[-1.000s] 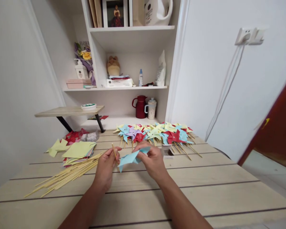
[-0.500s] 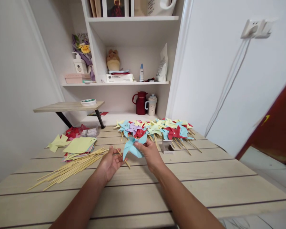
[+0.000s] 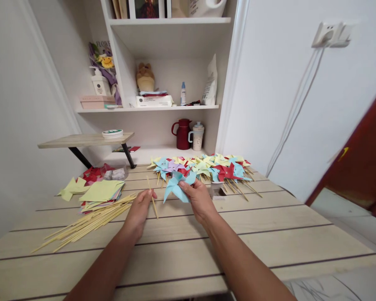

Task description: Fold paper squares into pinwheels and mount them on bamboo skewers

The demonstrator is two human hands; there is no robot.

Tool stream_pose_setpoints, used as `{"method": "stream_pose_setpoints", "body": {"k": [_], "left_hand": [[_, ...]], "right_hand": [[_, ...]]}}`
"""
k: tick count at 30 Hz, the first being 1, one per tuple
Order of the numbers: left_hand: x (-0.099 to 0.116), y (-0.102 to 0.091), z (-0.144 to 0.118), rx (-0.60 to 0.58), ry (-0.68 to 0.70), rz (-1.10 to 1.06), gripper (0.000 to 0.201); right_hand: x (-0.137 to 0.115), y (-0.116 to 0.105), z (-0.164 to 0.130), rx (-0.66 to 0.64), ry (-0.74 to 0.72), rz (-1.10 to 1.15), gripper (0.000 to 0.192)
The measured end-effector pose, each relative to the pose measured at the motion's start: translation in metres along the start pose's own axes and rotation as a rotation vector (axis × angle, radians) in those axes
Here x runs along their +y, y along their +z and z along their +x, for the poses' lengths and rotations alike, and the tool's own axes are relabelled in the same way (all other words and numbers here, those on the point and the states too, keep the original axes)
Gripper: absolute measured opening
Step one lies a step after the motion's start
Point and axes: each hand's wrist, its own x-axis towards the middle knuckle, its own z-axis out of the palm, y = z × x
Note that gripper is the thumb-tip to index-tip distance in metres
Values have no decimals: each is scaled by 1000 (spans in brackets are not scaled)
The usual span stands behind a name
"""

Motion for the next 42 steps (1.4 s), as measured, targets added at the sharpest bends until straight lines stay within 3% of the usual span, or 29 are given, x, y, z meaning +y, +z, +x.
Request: {"method": "stream_pose_setpoints", "body": {"k": [3,6,8,11,18,23,32,36,42], "left_hand": [[6,-1,0,-31,81,-57,35],[8,0,-1,-77,58,-174,36],[8,1,-2,-59,69,-163,38],[7,0,-4,-54,129,-55,39],[9,4,-17,-140,469,271,31],[16,6,-24,-102,742,428,28],[23,6,-27,34,1066,576,29],[23,7,-27,78,1137,586,24],[25,5,-31,51,1089,613,26]], "right_hand": [[-5,-1,-6,-42,-173,-180,23],[-12,1,-16,-211,-523,-470,6],[-17,4,-23,-317,-748,-581,7],[-21,7,-27,-376,-907,-627,12],[-27,0,-25,-339,-1003,-564,22],[-31,-2,-28,-351,-1012,-578,25],[-29,-2,-28,-303,-992,-584,19],[-29,-1,-28,-293,-993,-595,19],[-31,0,-29,-297,-1005,-604,20]]}}
